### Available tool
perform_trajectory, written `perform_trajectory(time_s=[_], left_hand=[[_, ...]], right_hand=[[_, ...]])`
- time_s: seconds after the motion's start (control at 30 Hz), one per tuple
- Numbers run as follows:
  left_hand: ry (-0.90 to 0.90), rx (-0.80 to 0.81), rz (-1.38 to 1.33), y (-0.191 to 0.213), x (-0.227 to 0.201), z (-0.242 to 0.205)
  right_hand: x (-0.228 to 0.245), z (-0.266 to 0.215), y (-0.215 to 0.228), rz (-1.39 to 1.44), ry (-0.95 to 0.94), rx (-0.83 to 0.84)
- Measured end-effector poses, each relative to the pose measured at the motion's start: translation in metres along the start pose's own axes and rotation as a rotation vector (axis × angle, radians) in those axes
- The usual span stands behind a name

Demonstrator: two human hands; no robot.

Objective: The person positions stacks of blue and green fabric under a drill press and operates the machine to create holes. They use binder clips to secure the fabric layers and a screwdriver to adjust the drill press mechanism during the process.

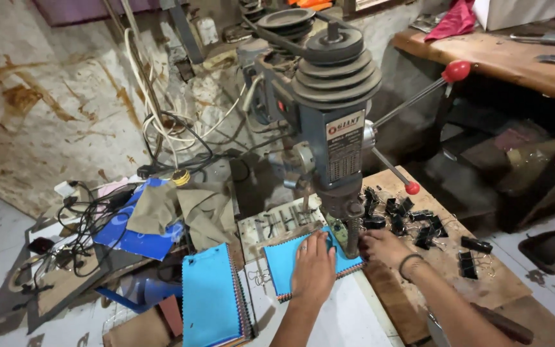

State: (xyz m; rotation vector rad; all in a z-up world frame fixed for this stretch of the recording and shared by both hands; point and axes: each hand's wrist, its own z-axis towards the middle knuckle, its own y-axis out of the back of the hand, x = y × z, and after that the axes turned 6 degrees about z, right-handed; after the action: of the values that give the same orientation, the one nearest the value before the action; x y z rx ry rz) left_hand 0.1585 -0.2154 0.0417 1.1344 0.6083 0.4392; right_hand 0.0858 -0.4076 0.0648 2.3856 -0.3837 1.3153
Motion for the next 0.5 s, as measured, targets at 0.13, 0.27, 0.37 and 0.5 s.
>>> perform_trajectory(time_s=[0.13, 0.27, 0.37, 0.5], left_hand=[[-0.019, -0.006, 0.031, 0.006, -0.002, 0.000], [0.014, 0.062, -0.002, 0.015, -0.007, 0.001], [0.016, 0.071, 0.009, 0.014, -0.006, 0.000], [-0.002, 0.019, -0.003, 0.006, -0.003, 0.000]], right_hand=[[0.044, -0.023, -0.012, -0.246, -0.078, 0.049], [0.051, -0.013, -0.009, -0.162, -0.176, 0.009], [0.048, -0.010, -0.011, -0.184, -0.179, -0.039], [0.028, 0.012, -0.011, 0.056, -0.143, -0.072]])
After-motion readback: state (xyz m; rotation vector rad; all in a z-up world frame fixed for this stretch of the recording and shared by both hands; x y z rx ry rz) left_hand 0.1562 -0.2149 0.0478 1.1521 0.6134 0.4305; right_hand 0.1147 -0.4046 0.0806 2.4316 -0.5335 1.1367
